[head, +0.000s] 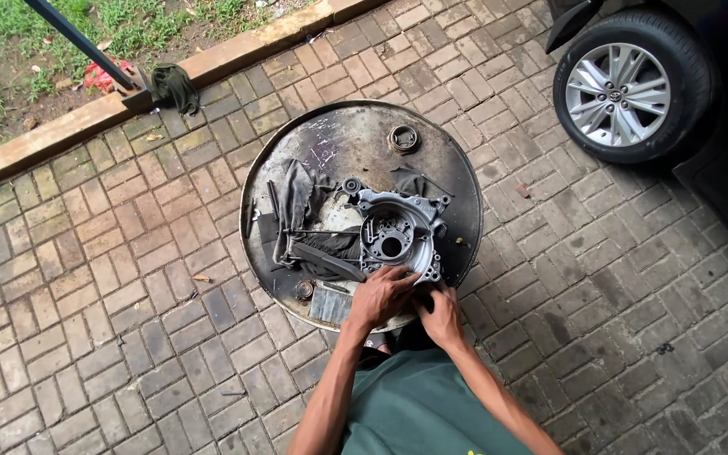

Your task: The person cleans a metallic mechanical component resting on a large metal drum using a dark cloth. They wipe the surface and edges of the part repeatedly while holding it steady with their other hand.

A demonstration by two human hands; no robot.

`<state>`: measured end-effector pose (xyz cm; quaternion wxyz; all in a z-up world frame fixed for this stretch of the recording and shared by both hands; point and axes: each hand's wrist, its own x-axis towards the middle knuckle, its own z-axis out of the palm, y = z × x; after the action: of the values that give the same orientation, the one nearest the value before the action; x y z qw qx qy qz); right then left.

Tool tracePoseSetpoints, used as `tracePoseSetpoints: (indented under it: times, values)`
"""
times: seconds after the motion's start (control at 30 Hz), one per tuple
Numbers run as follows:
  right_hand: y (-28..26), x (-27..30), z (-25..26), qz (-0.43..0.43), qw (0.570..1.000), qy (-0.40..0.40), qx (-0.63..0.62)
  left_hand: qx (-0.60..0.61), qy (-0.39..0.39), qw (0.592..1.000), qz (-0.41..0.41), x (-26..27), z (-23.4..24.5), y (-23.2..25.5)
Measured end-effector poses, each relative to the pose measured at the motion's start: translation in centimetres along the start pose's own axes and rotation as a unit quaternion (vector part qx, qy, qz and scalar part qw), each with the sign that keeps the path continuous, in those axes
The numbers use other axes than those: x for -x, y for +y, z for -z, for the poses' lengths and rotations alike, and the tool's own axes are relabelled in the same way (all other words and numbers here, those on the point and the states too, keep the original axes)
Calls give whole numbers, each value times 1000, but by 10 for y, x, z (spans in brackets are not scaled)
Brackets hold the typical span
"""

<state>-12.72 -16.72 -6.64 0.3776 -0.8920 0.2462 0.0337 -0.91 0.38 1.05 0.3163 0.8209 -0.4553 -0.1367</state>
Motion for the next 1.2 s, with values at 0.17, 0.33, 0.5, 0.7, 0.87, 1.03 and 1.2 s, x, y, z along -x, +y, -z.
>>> tracePoseSetpoints:
  times: [0.17,0.33,0.5,0.7,0.87,1.03,1.2]
  values:
    - [-17,40,49,77,969,-8,-233,-47,2,999,7,-2,-13,-10]
    - [-23,62,88,26,829,18,-558,-51,-3,998,31,1,-12,-3]
    - [-75,23,135,5,697,203,-688,-56,-4,997,55,6,-5,10]
    - [-163,-79,127,114,833,337,-424,-13,13,999,37,10,-1,8]
    - [-215,-130,93,299,891,192,-281,-21,26,999,40,8,-18,2]
    - [-159,-150,49,446,852,-15,273,-40,43,997,47,10,-27,-3]
    - [-161,-136,57,475,780,42,405,-45,61,996,55,12,-11,12]
